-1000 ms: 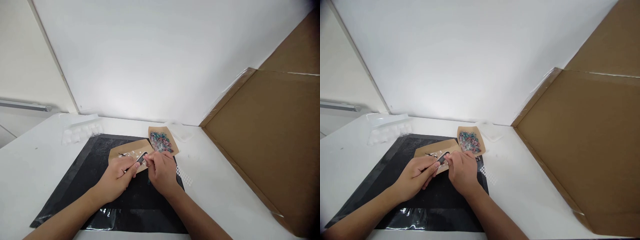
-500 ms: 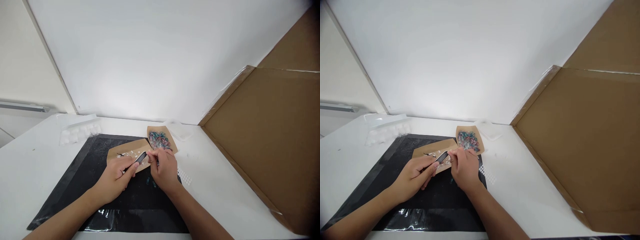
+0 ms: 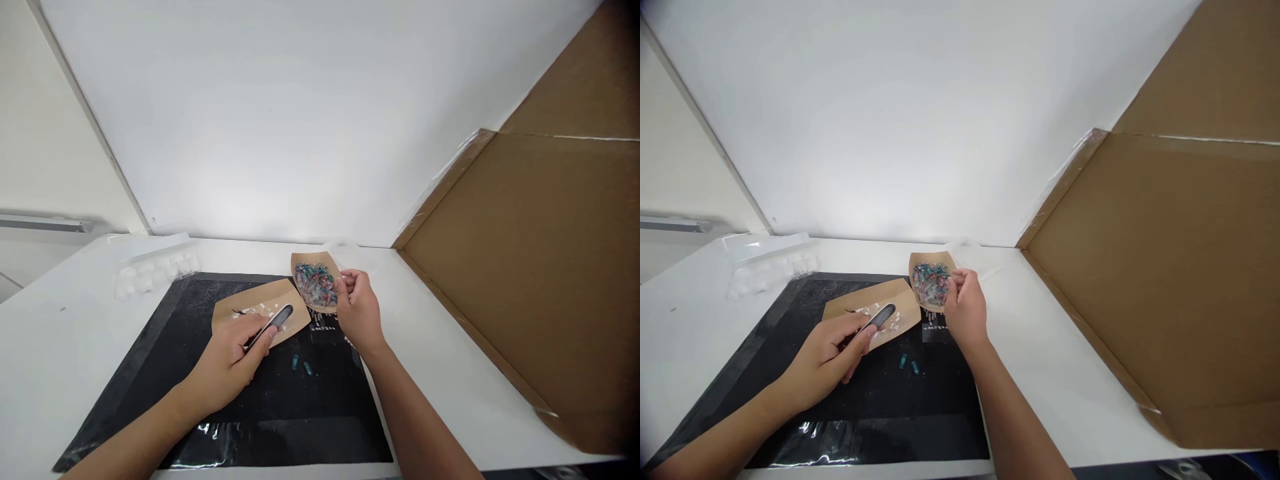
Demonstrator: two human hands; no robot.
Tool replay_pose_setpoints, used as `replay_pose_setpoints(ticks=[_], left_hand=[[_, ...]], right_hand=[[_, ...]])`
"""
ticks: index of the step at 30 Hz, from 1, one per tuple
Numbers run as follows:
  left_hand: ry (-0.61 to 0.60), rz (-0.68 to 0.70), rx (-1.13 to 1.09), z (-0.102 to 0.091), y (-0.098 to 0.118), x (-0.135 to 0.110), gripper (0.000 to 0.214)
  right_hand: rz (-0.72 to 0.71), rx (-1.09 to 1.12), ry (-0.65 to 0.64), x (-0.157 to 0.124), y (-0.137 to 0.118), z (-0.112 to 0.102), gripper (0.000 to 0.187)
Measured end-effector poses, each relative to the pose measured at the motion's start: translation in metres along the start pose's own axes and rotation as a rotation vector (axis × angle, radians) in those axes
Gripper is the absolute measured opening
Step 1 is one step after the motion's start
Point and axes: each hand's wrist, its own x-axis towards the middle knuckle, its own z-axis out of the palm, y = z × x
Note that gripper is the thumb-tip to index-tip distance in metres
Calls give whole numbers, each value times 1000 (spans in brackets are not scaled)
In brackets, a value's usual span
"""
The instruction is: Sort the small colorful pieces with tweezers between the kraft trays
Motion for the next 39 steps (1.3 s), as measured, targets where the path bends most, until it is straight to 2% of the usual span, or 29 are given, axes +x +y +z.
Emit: replay_pose_setpoints(ticks=[4, 10, 17, 23, 27, 39], left_hand=[[1, -5, 15, 0, 0, -1, 38], [0, -23, 3, 0, 0, -2, 39], [-16, -20, 10, 0, 0, -2, 38], [-27, -35, -3, 1, 0, -3, 37], [-32, -33, -8, 0, 1, -3, 37], [-33, -28, 18, 0, 2, -3, 36]], right_hand=[[-35, -57, -47, 2, 5, 1, 17], [-22, 7, -109, 3, 7, 1, 15], [-55, -89, -100, 4, 5, -3, 17], [-237, -403, -104, 7, 10, 0, 14], [-347, -414, -131, 13, 17, 5, 16], [-313, -527, -219, 18, 16, 7, 16]])
